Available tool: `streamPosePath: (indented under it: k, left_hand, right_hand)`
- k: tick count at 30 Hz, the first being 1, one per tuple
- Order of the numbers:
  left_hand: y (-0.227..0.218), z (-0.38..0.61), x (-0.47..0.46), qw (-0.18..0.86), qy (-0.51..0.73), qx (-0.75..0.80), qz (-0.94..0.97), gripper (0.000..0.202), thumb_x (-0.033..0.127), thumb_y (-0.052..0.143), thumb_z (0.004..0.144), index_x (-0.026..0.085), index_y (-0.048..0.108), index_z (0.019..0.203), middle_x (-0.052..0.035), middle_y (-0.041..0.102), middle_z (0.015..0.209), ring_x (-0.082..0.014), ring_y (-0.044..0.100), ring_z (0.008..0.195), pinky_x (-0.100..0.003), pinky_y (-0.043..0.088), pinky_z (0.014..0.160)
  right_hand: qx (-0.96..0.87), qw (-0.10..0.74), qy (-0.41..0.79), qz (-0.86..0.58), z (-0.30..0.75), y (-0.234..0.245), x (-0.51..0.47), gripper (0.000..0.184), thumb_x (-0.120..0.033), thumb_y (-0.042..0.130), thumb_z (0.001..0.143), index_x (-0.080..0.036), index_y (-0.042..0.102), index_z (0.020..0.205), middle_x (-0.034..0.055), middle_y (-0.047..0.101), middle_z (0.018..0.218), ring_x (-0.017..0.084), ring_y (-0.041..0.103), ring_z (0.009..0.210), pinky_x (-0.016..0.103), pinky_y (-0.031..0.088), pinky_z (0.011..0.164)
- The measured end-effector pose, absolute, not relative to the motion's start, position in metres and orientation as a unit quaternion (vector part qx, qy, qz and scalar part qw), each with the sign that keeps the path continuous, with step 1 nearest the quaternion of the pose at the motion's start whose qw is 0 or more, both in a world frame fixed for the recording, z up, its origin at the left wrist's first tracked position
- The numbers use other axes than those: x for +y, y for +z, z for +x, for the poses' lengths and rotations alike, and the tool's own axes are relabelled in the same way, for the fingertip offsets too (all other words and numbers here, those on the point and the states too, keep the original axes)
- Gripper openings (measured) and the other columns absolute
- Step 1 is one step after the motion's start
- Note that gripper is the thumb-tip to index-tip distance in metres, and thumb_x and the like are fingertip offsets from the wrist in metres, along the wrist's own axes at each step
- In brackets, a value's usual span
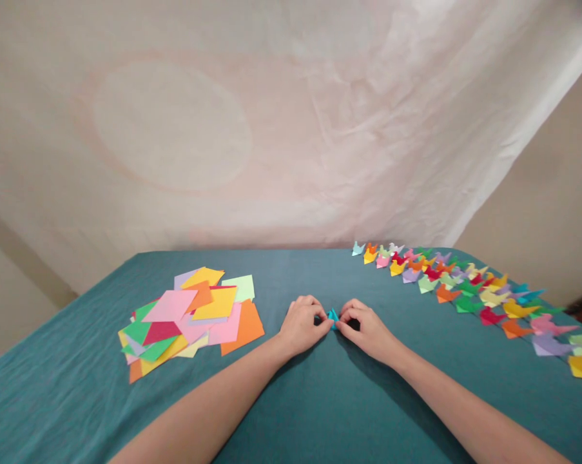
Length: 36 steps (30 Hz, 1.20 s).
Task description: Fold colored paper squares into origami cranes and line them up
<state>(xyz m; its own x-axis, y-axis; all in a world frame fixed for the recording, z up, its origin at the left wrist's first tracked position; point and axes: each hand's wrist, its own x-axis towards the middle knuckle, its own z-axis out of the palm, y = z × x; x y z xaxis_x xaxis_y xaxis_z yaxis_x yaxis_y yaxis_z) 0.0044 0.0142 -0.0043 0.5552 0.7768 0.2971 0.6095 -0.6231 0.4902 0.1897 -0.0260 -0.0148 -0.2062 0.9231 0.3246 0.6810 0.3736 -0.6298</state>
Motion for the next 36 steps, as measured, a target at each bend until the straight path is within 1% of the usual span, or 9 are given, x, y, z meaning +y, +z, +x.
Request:
streamPosePath:
  k: [3, 11, 19, 36]
  left_hand:
    - [-0.0053, 0.0050, 0.0144, 0.167, 0.249, 0.399, 0.867, 0.016, 0.034, 0.059, 0.078, 0.021, 0.063, 0.070, -0.0013, 0.059, 0.088, -0.0187, 0.051, 0.089, -0.031, 0.039, 0.080]
    - [-0.0049, 0.0037, 0.0154, 0.166, 0.240, 0.397, 0.870, 0.015, 0.036, 0.060, 0.078, 0.021, 0.060, 0.079, -0.0020, 0.058, 0.090, -0.0198, 0.050, 0.092, -0.032, 0.039, 0.080]
    - [-0.0016, 0.0031, 0.0135, 0.166, 0.233, 0.395, 0.873, 0.015, 0.036, 0.059, 0.080, 0.021, 0.060, 0.079, -0.0022, 0.058, 0.091, -0.0198, 0.050, 0.093, -0.032, 0.039, 0.082]
    - [-0.0038, 0.0034, 0.0122, 0.156, 0.236, 0.392, 0.875, 0.012, 0.033, 0.060, 0.079, 0.021, 0.059, 0.079, -0.0016, 0.056, 0.092, -0.0197, 0.049, 0.093, -0.032, 0.038, 0.081]
  right_hand:
    - [-0.758, 0.337, 0.175, -0.531, 0.1903, -0.0160, -0.0252, 0.014, -0.025, 0.057, 0.080, -0.020, 0.060, 0.068, 0.0030, 0.058, 0.083, 0.017, 0.056, 0.080, 0.031, 0.043, 0.075]
    - [-0.764, 0.330, 0.164, -0.530, 0.1916, -0.0170, -0.0248, 0.012, -0.025, 0.057, 0.080, -0.020, 0.059, 0.069, 0.0033, 0.058, 0.083, 0.017, 0.055, 0.080, 0.032, 0.043, 0.075]
    - [-0.765, 0.346, 0.158, -0.520, 0.1916, -0.0174, -0.0245, 0.013, -0.026, 0.057, 0.081, -0.020, 0.058, 0.069, 0.0037, 0.058, 0.081, 0.017, 0.055, 0.077, 0.032, 0.044, 0.073]
    - [-0.773, 0.331, 0.140, -0.523, 0.1918, -0.0198, -0.0243, 0.012, -0.026, 0.056, 0.081, -0.021, 0.056, 0.070, 0.0034, 0.058, 0.081, 0.018, 0.055, 0.078, 0.031, 0.043, 0.072]
